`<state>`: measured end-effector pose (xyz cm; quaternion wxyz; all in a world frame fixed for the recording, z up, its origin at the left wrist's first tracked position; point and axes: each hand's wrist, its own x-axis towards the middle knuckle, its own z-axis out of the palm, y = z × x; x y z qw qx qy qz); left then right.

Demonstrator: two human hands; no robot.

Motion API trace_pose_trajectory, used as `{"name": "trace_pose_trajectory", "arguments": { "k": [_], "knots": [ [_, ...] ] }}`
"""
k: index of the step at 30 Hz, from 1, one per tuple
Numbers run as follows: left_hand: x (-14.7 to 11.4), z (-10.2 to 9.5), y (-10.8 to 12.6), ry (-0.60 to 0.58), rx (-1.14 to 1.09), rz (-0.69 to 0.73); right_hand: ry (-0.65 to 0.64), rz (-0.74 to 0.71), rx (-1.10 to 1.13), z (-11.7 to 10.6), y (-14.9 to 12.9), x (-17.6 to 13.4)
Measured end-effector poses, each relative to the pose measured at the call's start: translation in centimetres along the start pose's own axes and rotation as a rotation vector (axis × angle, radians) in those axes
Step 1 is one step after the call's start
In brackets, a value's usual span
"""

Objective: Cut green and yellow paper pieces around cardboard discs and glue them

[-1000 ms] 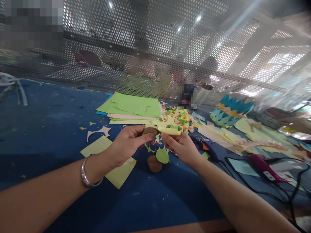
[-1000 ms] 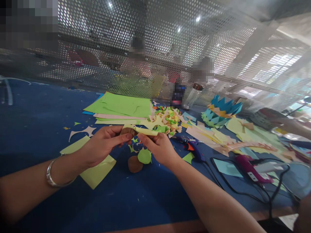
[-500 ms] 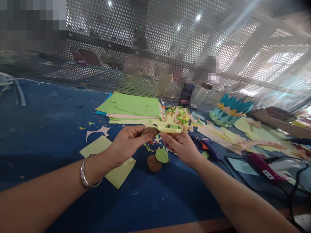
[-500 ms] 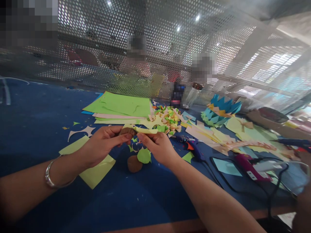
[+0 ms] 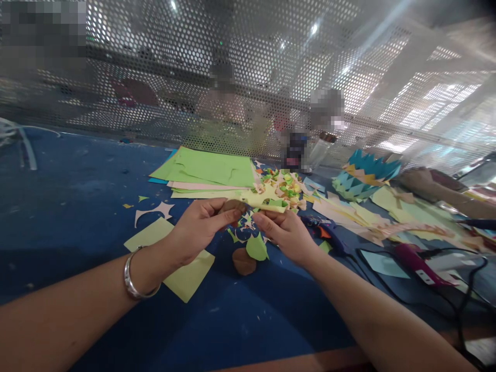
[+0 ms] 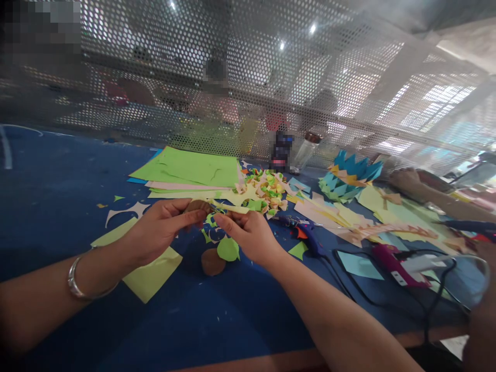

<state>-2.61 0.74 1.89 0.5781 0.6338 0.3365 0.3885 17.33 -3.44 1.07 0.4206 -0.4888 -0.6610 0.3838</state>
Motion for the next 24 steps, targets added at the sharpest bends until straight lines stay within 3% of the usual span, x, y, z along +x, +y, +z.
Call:
{"name": "trace_pose_trajectory", "arguments": {
  "k": [6, 9, 11, 16, 19, 24],
  "knots": [
    [0.6, -0.5, -0.8, 0.216, -0.008, 0.004, 0.016, 0.018, 0.061, 0.0, 0.2, 0.0],
    [0.7, -0.9, -0.9, 0.253, 0.089, 0.039, 0.011, 0.021, 0.053, 0.0, 0.1, -0.1],
    [0.6, -0.9, -0.8, 0.211, 0.228, 0.077, 0.016, 0.009, 0.038, 0.1, -0.1, 0.0],
    [-0.3, -0.3, -0.1, -0.03, 0.482, 0.177, 0.052, -0.036, -0.04, 0.3, -0.1, 0.1],
    [-0.7, 0.2, 0.1, -0.104, 0.484, 0.189, 0.074, -0.057, -0.083, 0.3, 0.0, 0.0],
    [-0.6, 0.4, -0.4, -0.121, 0.33, 0.104, 0.112, -0.061, -0.109, 0.2, -0.2, -0.1]
  ]
}}
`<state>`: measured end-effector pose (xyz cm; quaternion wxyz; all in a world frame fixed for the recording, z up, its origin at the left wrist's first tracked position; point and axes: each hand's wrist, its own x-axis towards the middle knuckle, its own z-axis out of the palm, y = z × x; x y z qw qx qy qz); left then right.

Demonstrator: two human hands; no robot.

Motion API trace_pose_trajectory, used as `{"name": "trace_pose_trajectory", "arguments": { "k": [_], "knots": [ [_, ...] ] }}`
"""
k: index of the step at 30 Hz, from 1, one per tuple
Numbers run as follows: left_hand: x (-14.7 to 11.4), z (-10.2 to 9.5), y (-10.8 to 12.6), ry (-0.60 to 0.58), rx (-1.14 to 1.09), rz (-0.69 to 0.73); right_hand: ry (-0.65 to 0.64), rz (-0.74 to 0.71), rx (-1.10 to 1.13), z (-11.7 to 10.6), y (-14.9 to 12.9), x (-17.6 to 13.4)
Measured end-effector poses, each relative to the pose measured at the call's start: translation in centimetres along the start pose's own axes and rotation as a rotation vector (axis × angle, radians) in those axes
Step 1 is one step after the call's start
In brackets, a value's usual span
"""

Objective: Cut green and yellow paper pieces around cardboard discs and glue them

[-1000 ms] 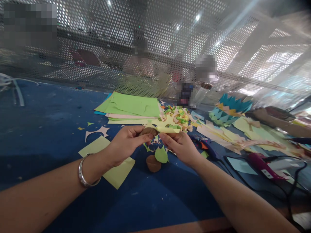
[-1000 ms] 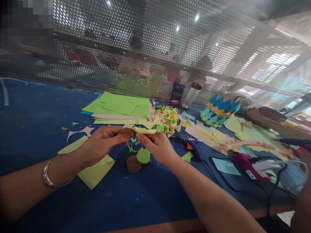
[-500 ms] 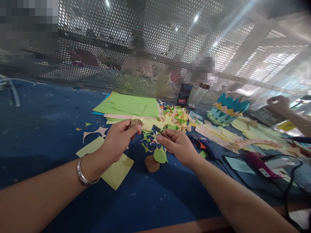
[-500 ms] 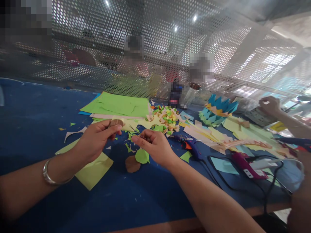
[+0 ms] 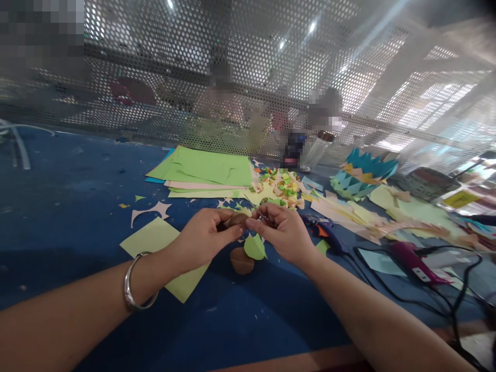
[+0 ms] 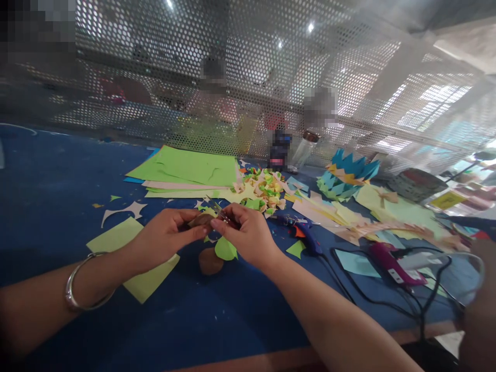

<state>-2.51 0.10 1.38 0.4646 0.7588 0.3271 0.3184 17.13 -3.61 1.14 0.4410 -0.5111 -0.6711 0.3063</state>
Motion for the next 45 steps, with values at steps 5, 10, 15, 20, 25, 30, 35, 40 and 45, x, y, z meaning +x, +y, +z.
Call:
{"name": "trace_pose_trajectory", "arguments": {
  "k": [5, 10, 15, 20, 25, 30, 35, 40, 45],
  "knots": [
    [0.1, 0.2, -0.7, 0.099, -0.032, -0.031, 0.043, 0.01, 0.025, 0.2, -0.4, 0.1],
    [0.0, 0.4, -0.7, 0.127, -0.217, -0.067, 0.048, -0.009, 0.038, 0.5, -0.6, 0.1],
    [0.0, 0.4, -0.1, 0.129, -0.281, -0.093, 0.006, -0.023, 0.065, 0.4, -0.4, 0.0],
    [0.3, 0.1, -0.1, 0.214, -0.36, -0.136, -0.056, -0.002, 0.074, 0.3, 0.0, -0.2],
    [0.6, -0.2, -0.4, 0.275, -0.42, -0.159, -0.105, 0.073, 0.143, 0.4, 0.6, -0.1],
    [0.4, -0.1, -0.3, 0.295, -0.463, -0.142, -0.105, 0.095, 0.158, 0.3, 0.7, 0.0],
    [0.3, 0.0, 0.1, 0.258, -0.465, -0.144, -0.119, 0.095, 0.145, 0.2, 0.7, 0.0],
    [0.1, 0.1, 0.6, 0.177, -0.437, -0.163, -0.132, 0.069, 0.135, 0.1, 0.7, 0.0],
    [0.0, 0.2, 0.5, 0.114, -0.433, -0.182, -0.137, 0.061, 0.13, 0.1, 0.7, 0.0]
  ]
}}
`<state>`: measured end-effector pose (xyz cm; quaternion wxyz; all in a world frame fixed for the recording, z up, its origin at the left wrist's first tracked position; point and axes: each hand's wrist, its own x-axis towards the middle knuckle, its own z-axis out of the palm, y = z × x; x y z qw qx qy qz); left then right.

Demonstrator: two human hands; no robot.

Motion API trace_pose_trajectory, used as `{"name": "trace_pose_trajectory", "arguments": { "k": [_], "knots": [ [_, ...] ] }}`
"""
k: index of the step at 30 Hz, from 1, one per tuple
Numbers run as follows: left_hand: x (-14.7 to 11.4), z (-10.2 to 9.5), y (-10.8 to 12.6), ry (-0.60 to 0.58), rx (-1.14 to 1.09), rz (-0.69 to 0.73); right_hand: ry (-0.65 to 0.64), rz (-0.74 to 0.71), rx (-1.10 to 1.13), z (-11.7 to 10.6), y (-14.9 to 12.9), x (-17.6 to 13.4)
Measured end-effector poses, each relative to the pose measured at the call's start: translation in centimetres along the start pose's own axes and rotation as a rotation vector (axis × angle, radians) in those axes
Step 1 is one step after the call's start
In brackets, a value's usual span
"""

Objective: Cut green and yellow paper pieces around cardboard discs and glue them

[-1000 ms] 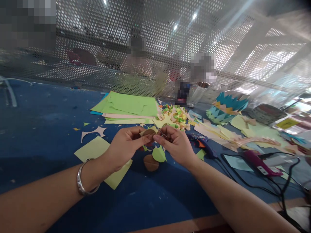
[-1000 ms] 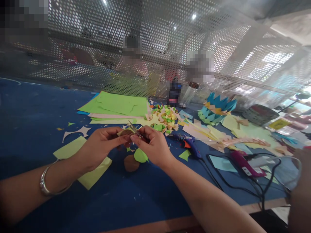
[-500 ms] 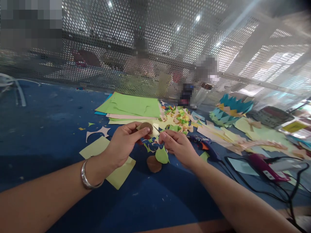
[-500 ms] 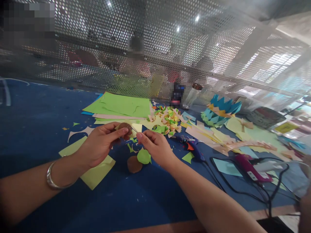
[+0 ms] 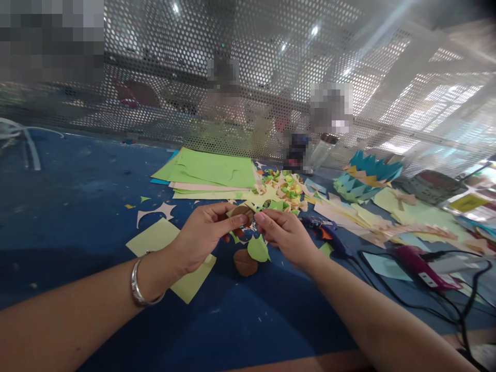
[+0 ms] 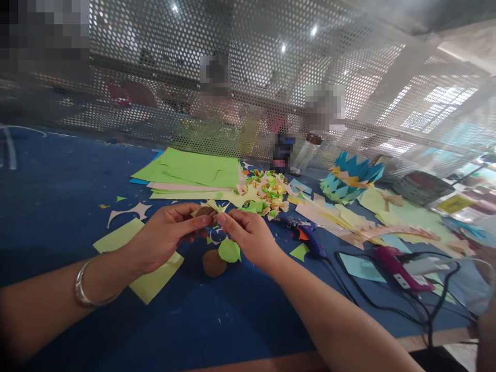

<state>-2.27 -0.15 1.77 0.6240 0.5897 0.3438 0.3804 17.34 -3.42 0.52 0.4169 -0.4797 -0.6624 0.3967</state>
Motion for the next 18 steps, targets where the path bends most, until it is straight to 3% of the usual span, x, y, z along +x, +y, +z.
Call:
{"name": "trace_pose_trajectory", "arguments": {
  "k": [13, 18],
  "knots": [
    [0.06, -0.1, -0.48, -0.074, -0.106, -0.048, 0.001, 0.007, 0.035, -0.02, -0.06, 0.02],
    [0.04, -0.07, -0.35, -0.043, -0.091, -0.045, -0.005, -0.002, 0.028, -0.09, -0.12, -0.01]
  ]
}}
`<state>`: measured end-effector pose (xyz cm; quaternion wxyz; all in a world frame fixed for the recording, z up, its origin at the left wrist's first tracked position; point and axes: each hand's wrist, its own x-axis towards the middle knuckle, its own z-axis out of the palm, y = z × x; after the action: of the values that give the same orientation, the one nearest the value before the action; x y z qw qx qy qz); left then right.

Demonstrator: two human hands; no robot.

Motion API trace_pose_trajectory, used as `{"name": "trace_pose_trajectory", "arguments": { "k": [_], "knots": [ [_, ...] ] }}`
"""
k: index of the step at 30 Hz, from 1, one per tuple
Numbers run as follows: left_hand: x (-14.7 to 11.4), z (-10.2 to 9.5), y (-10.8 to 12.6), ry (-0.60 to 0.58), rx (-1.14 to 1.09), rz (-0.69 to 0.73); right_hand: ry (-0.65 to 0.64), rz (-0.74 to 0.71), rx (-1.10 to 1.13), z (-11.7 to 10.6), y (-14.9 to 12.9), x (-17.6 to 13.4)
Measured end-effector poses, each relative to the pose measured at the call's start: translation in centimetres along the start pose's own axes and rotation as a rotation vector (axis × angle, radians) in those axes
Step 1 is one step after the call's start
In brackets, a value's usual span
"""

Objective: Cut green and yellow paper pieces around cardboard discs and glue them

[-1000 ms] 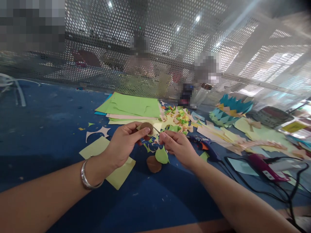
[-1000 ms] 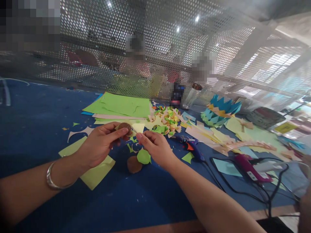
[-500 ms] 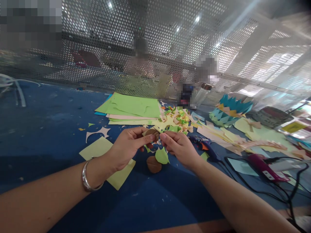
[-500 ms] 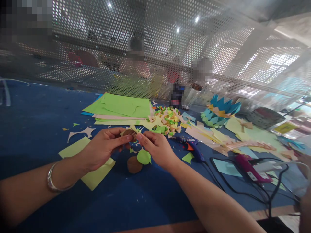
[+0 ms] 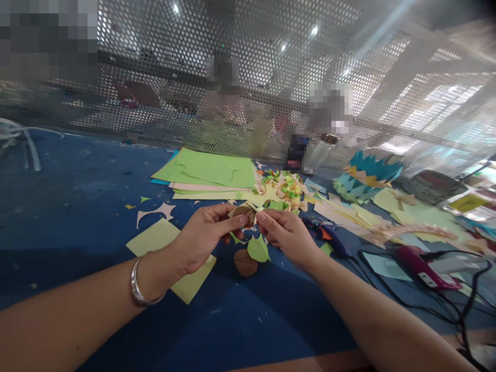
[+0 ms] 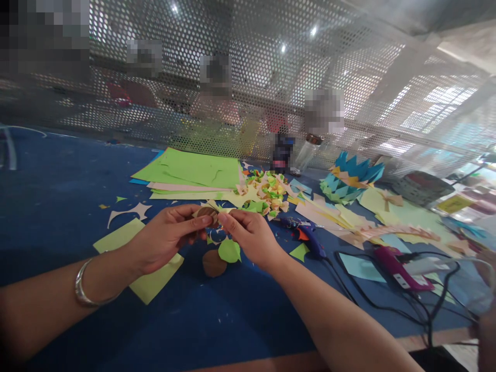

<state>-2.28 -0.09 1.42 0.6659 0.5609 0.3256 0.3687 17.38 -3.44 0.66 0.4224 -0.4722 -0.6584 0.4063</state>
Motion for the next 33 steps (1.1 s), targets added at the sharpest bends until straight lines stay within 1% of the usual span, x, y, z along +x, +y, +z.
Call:
{"name": "trace_pose_trajectory", "arguments": {
  "k": [9, 16, 22, 29, 33],
  "knots": [
    [-0.13, 0.02, 0.45, 0.025, -0.005, -0.004, 0.004, -0.043, -0.059, -0.16, -0.02, -0.07],
    [-0.23, 0.22, 0.78, 0.047, 0.006, -0.018, 0.016, -0.043, -0.098, -0.22, -0.17, -0.09],
    [-0.13, 0.02, 0.73, 0.051, 0.051, 0.004, 0.037, -0.065, -0.179, -0.3, -0.43, -0.1],
    [-0.08, -0.07, 0.71, 0.044, 0.08, -0.002, 0.038, -0.091, -0.25, -0.39, -0.52, -0.09],
    [-0.1, -0.19, 0.72, 0.027, 0.12, 0.026, 0.032, -0.105, -0.297, -0.48, -0.6, -0.16]
  ]
}}
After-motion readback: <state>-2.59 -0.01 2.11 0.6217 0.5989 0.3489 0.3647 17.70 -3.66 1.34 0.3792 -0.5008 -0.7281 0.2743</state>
